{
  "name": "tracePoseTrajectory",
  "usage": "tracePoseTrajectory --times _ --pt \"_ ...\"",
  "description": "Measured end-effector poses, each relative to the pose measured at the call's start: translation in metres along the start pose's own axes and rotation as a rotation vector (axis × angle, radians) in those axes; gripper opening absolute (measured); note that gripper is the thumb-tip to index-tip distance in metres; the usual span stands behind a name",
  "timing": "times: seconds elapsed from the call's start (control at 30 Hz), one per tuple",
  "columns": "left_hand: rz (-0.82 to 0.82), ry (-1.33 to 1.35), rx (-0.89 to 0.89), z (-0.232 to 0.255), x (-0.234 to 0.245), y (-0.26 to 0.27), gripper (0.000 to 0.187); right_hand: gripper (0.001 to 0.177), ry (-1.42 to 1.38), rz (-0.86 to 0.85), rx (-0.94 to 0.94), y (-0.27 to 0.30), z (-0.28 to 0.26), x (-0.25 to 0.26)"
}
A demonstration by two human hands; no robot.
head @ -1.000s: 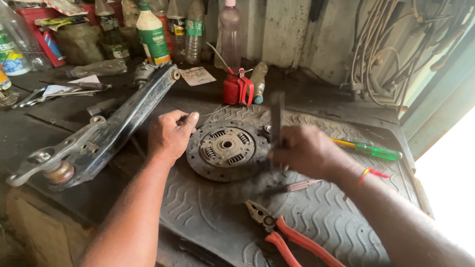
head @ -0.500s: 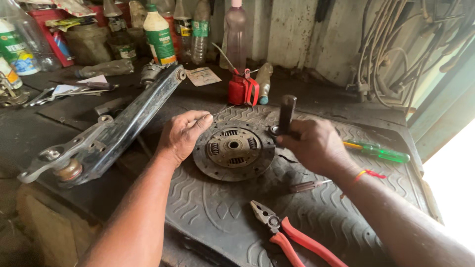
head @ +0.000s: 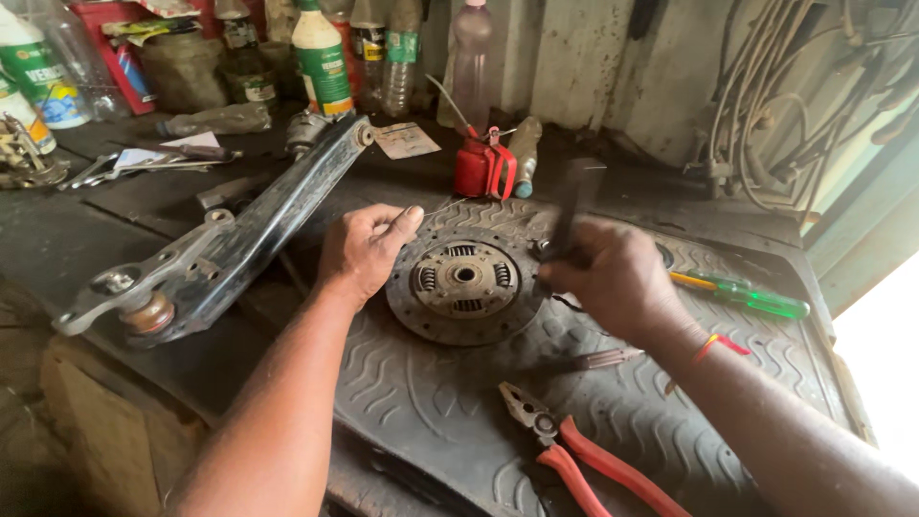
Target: The person uses a metal file to scrape and clean the surface of a circular mechanical component, likely a clutch plate, resting on a workbench. They repeatedly file the edges and inner sections of the part while holding it steady with their other hand.
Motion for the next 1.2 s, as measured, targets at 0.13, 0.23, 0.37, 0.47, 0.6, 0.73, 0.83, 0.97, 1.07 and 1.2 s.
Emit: tracePoseTrajectory --times 0.13,0.23,0.37,0.47,0.6,0.73,0.83,0.97,1.07,1.2 --pt "0.001 -0.013 -0.010 0.002 0.001 -0.001 0.050 0.030 0.255 0.093 0.139 0.005 -0.019 0.000" --pt "-0.009 0.021 0.023 -0.003 0.000 -0.001 0.049 0.029 0.168 -0.109 0.203 0.028 -0.040 -0.034" --pt "-0.001 0.018 -0.016 -0.003 0.000 -0.001 0.049 0.026 0.145 -0.073 0.077 0.010 -0.028 -0.022" --pt "0.004 0.014 -0.018 -0.003 0.002 -0.001 0.047 0.024 0.208 0.002 0.045 0.001 -0.023 -0.006" --pt "0.001 0.033 -0.033 0.000 0.001 -0.002 0.046 0.021 0.358 -0.018 0.270 0.030 -0.049 -0.030" --pt "0.001 -0.076 -0.003 -0.002 0.000 -0.001 0.048 0.026 0.250 0.014 0.262 0.014 -0.046 -0.019" --pt "0.021 -0.061 -0.070 0.007 0.003 -0.001 0.048 0.025 0.287 0.129 0.155 0.005 -0.032 0.008" --pt "-0.008 0.015 0.008 0.000 0.001 -0.001 0.047 0.021 0.410 0.036 0.396 0.030 -0.063 -0.024" --pt "-0.010 0.024 -0.018 0.002 0.001 -0.001 0.047 0.022 0.394 -0.092 0.301 0.039 -0.058 -0.042" --pt "0.019 -0.012 -0.029 0.004 0.004 -0.001 0.047 0.024 0.249 0.028 0.191 0.006 -0.035 -0.008"
Point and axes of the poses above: each hand's wrist, its own y-axis away from the middle knuckle, its own x-axis out of the back of the hand, z = x × y, the point moved 10 cm from there along -y, towards the middle knuckle, and after that the axes turned 6 degrees about z, right-handed, at the moved point
